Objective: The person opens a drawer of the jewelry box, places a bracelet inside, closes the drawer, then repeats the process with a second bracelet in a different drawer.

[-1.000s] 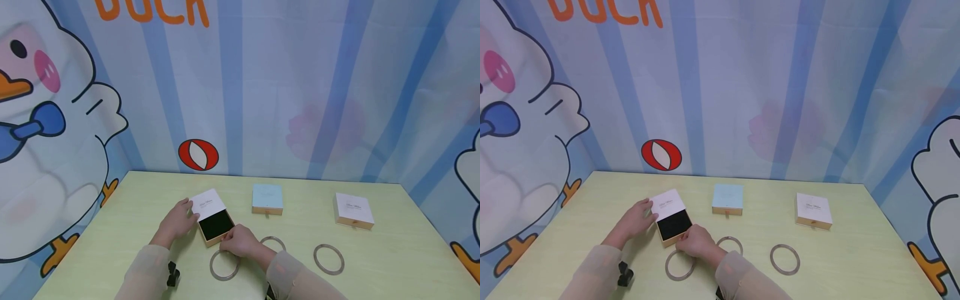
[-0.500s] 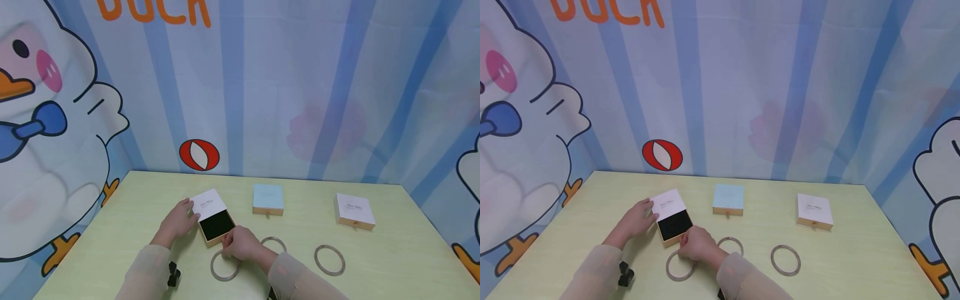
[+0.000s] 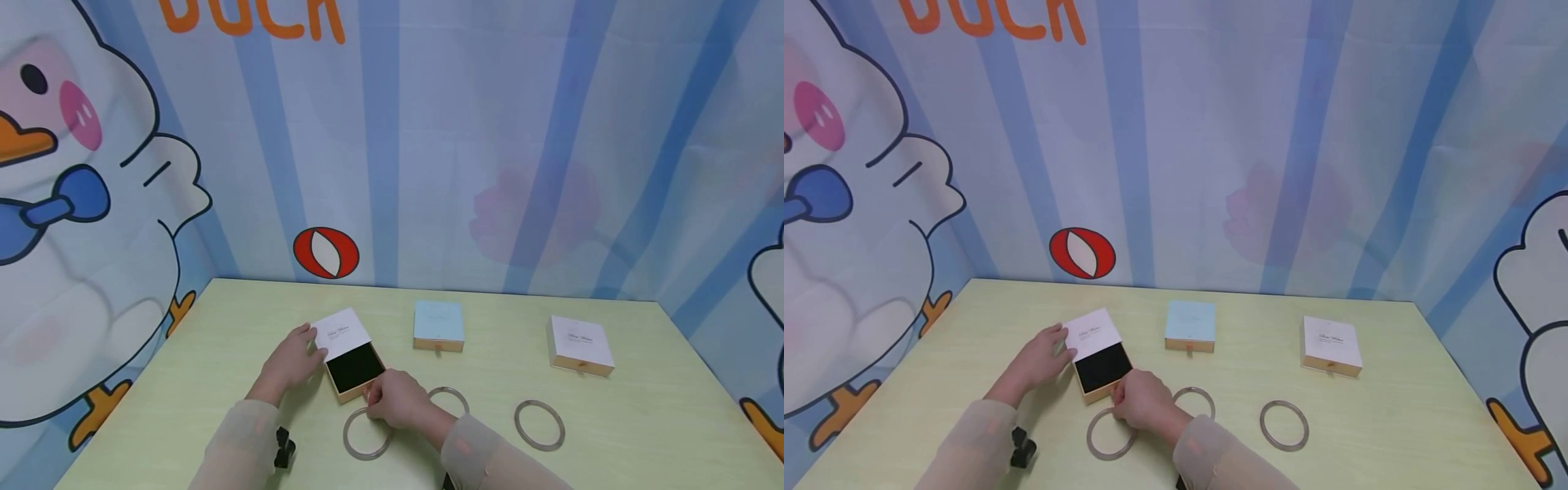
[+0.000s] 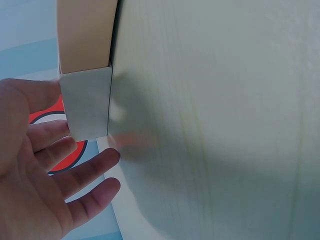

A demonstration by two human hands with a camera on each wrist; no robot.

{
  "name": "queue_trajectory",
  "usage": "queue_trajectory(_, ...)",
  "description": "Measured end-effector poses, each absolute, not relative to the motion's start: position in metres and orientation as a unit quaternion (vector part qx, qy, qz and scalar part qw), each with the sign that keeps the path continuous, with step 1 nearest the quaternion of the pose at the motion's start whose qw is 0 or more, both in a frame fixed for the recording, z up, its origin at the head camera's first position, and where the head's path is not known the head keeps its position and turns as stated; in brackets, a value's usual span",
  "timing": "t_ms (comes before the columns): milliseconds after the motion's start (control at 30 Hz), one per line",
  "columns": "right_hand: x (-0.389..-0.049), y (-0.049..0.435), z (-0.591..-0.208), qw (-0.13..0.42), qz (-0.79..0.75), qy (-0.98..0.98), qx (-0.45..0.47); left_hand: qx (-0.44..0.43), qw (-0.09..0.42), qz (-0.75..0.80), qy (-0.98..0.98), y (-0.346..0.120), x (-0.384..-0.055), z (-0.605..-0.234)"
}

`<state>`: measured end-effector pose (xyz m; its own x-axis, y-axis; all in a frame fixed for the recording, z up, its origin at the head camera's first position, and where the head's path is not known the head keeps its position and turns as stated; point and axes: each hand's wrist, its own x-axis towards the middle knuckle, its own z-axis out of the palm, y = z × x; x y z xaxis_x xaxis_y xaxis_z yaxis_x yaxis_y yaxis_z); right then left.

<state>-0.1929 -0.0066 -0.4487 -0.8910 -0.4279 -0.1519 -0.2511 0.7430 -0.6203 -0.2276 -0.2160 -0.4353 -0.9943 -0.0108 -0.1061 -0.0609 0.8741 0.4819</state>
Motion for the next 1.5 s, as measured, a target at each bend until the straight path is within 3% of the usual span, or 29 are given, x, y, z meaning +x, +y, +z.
queue_trajectory(767, -0.191, -0.003, -0.442, 0.092, -0.255, 0.935, -0.227, -0.015, 0.051, 0.242, 0.969, -0.220, -0.228, -0.435)
queue_trajectory(1500, -0.192, 0.017, -0.444, 0.200, -0.422, 0.866, -0.180, -0.011, 0.055, 0.250, 0.967, -0.218, -0.228, -0.434)
